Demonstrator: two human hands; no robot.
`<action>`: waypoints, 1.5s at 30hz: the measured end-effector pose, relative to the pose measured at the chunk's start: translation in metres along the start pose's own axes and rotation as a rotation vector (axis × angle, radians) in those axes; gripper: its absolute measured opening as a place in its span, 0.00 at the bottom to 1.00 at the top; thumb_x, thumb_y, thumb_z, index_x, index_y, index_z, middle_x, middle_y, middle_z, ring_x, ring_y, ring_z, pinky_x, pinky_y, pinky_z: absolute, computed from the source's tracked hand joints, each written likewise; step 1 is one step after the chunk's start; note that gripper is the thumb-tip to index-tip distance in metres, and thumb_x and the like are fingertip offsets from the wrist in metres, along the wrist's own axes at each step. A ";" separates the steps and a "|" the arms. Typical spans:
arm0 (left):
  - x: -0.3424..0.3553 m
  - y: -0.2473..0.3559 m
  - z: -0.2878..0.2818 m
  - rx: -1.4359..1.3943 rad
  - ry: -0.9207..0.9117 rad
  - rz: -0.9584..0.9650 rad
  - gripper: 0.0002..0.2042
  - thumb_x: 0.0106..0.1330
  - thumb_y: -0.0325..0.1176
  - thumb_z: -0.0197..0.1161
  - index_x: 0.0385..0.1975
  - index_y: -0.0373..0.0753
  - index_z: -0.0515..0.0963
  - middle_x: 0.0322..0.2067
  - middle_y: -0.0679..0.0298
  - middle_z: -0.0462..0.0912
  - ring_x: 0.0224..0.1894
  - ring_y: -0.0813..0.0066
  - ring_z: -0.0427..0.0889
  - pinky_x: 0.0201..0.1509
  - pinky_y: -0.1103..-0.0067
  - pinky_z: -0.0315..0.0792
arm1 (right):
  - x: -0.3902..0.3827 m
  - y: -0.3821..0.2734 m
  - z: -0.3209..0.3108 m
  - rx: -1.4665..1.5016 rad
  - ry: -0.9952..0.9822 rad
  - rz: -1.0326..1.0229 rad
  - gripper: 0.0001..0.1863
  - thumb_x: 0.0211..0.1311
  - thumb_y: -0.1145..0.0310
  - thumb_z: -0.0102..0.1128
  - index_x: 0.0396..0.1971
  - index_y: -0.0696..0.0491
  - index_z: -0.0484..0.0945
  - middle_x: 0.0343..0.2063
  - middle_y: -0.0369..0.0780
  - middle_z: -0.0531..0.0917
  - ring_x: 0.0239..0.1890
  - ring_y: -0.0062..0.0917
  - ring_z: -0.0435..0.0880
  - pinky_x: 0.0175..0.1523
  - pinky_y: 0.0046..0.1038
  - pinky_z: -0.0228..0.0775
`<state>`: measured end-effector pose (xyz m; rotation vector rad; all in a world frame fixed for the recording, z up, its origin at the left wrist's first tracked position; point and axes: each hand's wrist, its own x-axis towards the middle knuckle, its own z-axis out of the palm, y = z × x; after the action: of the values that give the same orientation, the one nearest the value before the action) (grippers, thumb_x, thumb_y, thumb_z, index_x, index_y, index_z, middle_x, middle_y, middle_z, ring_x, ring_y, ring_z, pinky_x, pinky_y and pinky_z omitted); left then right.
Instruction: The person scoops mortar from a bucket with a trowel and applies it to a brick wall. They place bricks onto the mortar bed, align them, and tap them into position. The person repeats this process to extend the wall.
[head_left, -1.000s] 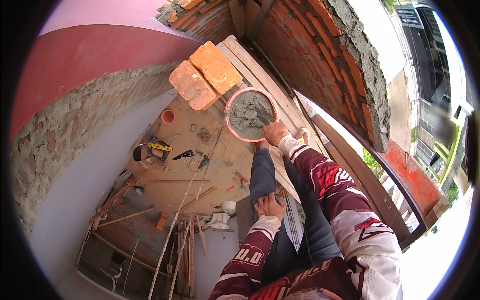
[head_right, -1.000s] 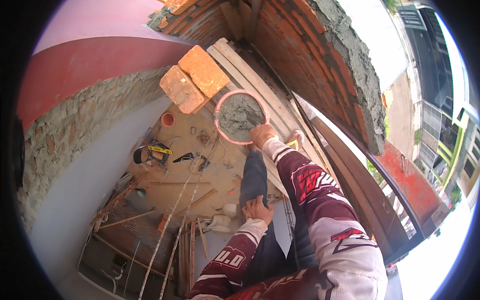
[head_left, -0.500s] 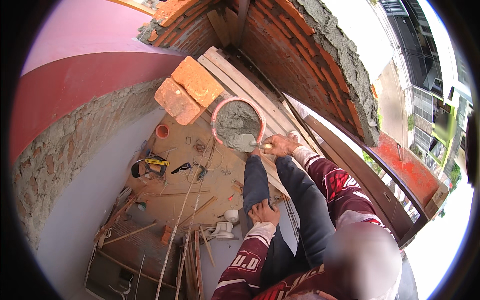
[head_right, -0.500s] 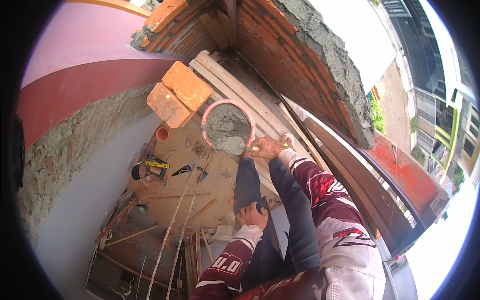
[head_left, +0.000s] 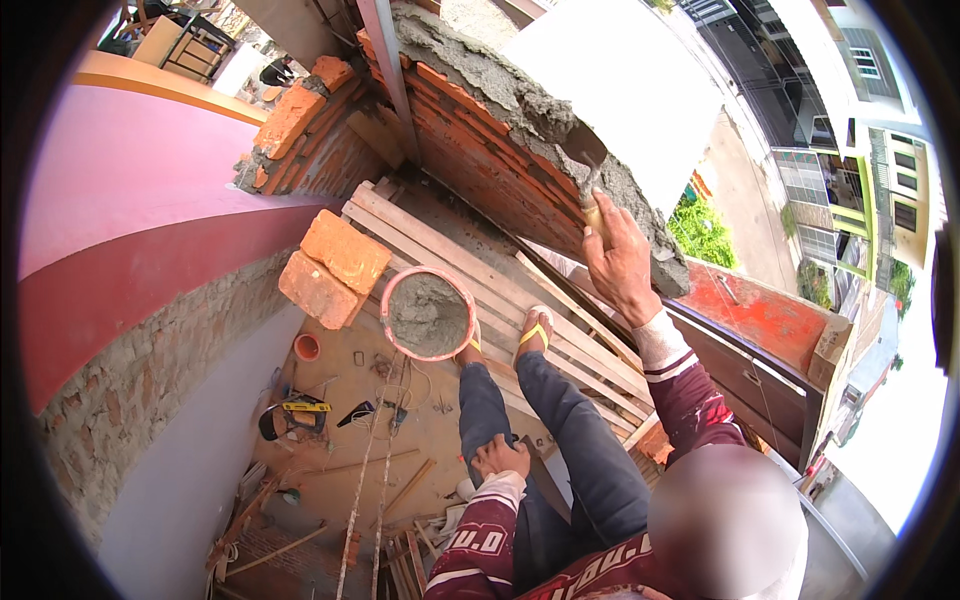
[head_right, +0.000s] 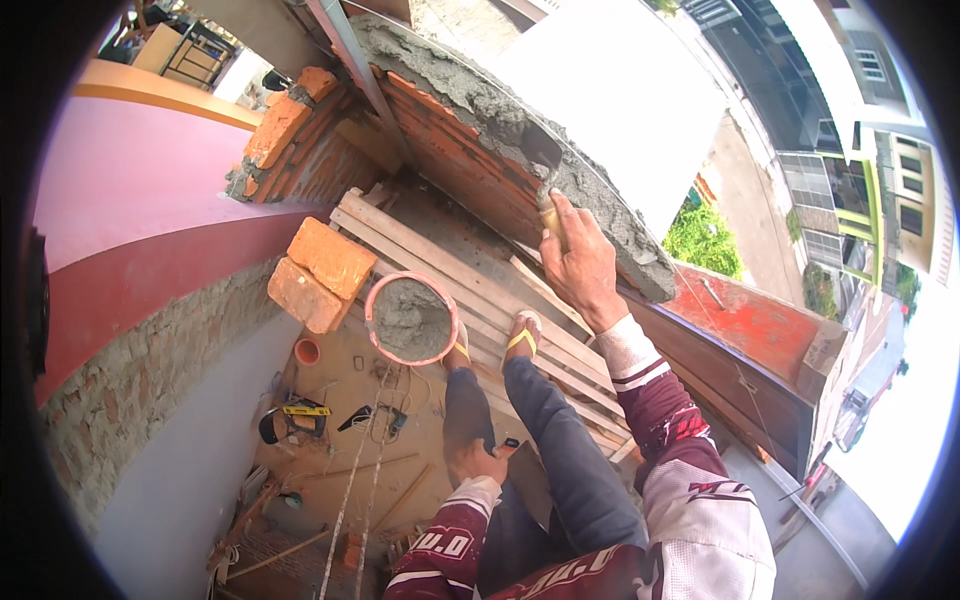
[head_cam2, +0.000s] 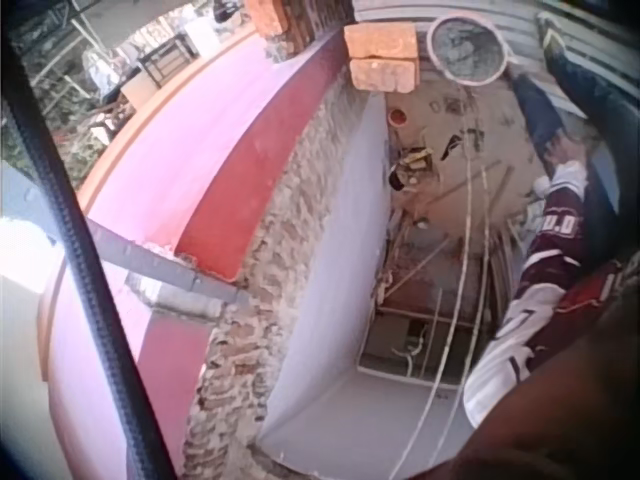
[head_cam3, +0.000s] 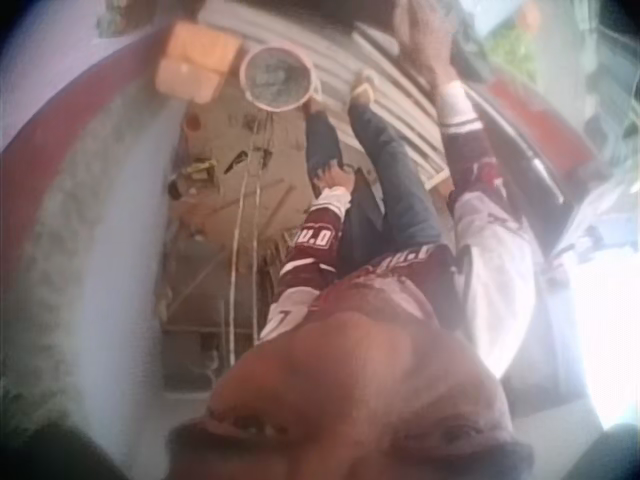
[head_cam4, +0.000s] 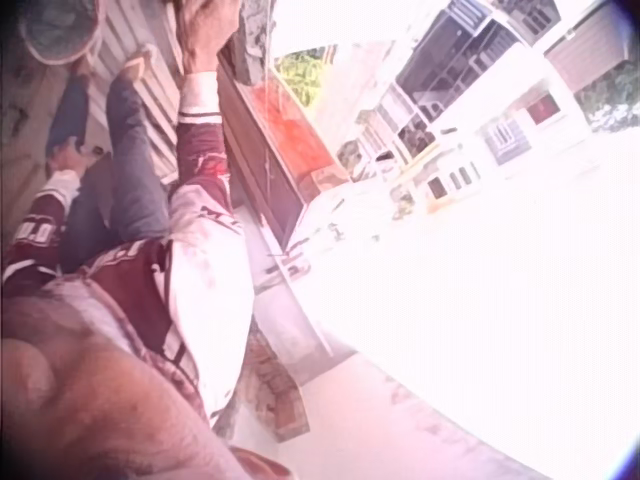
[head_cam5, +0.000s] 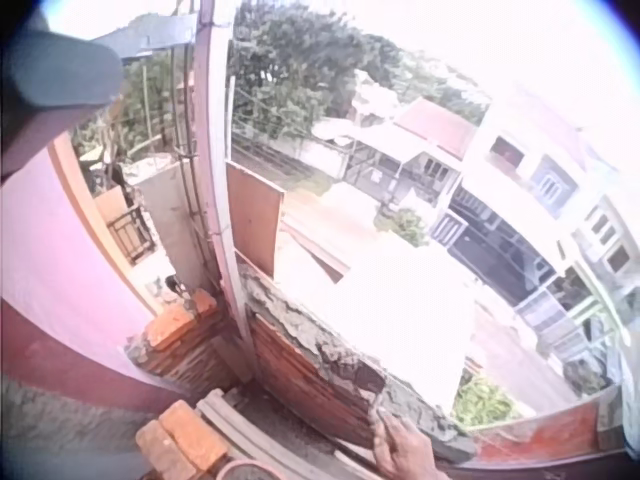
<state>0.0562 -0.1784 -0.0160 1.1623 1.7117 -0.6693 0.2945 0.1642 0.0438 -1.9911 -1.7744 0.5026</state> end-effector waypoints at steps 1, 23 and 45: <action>-0.001 0.000 -0.001 0.026 -0.005 -0.002 0.27 0.62 0.48 0.57 0.57 0.39 0.78 0.55 0.54 0.83 0.62 0.52 0.74 0.67 0.53 0.59 | 0.012 0.000 0.002 -0.023 0.011 0.038 0.29 0.64 0.70 0.58 0.66 0.52 0.71 0.40 0.47 0.81 0.38 0.44 0.83 0.42 0.42 0.77; 0.001 -0.001 -0.008 -0.062 -0.105 -0.021 0.23 0.63 0.47 0.57 0.54 0.40 0.77 0.53 0.55 0.84 0.62 0.54 0.73 0.66 0.54 0.59 | 0.010 -0.024 -0.009 0.092 -0.298 0.540 0.25 0.77 0.57 0.48 0.62 0.61 0.74 0.21 0.46 0.81 0.20 0.30 0.83 0.30 0.37 0.76; -0.010 0.005 0.024 -0.353 0.101 -0.106 0.22 0.61 0.46 0.60 0.51 0.41 0.80 0.49 0.56 0.85 0.58 0.58 0.75 0.64 0.56 0.59 | -0.044 -0.157 0.322 -0.167 -0.770 -0.313 0.48 0.58 0.54 0.72 0.73 0.59 0.58 0.67 0.62 0.65 0.66 0.59 0.67 0.70 0.49 0.63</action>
<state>0.0714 -0.2000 -0.0168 0.8750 1.8947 -0.3550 -0.0137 0.1588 -0.1445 -1.6712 -2.5933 1.1517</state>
